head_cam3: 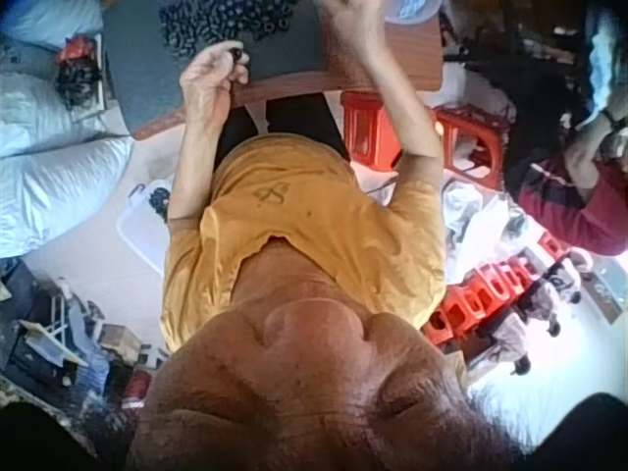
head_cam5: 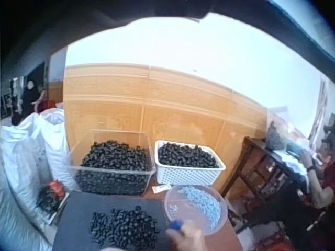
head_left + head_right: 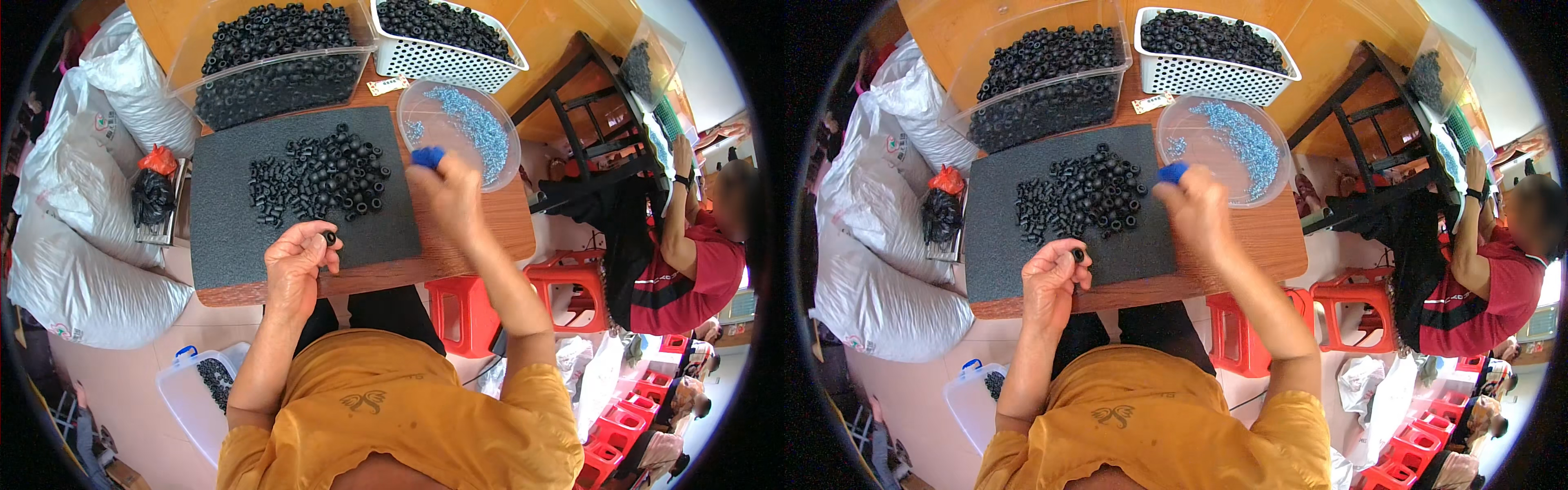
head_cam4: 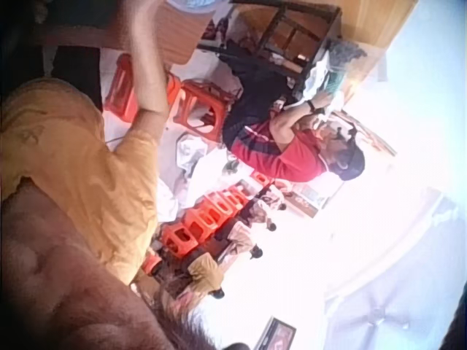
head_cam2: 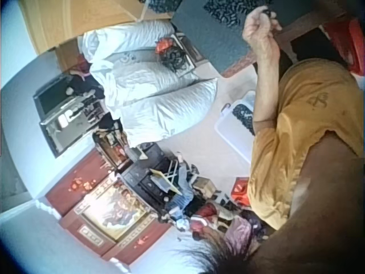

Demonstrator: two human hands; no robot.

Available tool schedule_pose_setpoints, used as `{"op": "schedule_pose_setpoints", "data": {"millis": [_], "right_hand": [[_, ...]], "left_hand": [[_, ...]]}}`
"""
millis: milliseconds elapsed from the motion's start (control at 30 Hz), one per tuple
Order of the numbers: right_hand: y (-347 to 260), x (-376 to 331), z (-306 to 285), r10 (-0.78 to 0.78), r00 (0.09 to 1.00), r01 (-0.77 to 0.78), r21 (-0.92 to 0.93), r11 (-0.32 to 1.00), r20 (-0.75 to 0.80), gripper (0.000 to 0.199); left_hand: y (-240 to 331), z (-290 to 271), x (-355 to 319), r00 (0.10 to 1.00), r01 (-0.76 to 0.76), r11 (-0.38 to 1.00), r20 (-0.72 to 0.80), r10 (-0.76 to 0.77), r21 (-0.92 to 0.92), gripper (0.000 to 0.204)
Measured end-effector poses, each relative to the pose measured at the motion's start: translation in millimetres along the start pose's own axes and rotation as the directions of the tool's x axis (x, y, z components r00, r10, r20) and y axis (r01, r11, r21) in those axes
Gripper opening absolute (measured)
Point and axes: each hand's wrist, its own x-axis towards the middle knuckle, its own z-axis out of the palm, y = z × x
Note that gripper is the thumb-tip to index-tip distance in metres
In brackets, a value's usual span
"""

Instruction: The person assembles small black rubber components by hand, inserting blue plastic inserts into them.

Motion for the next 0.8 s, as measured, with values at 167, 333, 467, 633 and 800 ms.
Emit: {"op": "schedule_pose_setpoints", "data": {"millis": [167, 333, 467, 633, 800], "right_hand": [[70, 36, -8, 0.140, 0.984, -0.112, -0.228, 0.967, 0.110, 0.016], [78, 50, 2, -0.036, 0.988, 0.087, -0.345, 0.935, 0.153, 0.019], [86, 54, 5, -0.079, 0.956, 0.194, -0.409, 0.892, 0.281, 0.025], [80, 58, 7, -0.190, 0.924, 0.312, -0.369, 0.876, 0.331, 0.023], [89, 56, 7, -0.176, 0.940, 0.288, -0.408, 0.866, 0.291, 0.020]], "left_hand": [[-1, 1, 4, 0.999, 0.003, 1.000, 0.044, -0.004, 0.014, 0.016], [0, -2, 8, 0.999, 0.005, 1.000, 0.034, -0.005, -0.003, 0.016], [-2, -2, 6, 1.000, -0.004, 1.000, 0.028, 0.003, 0.028, 0.017], [-2, -2, 5, 1.000, 0.006, 1.000, 0.021, -0.006, 0.029, 0.016], [-1, -1, 3, 1.000, 0.009, 0.999, 0.018, -0.010, 0.036, 0.016]]}}
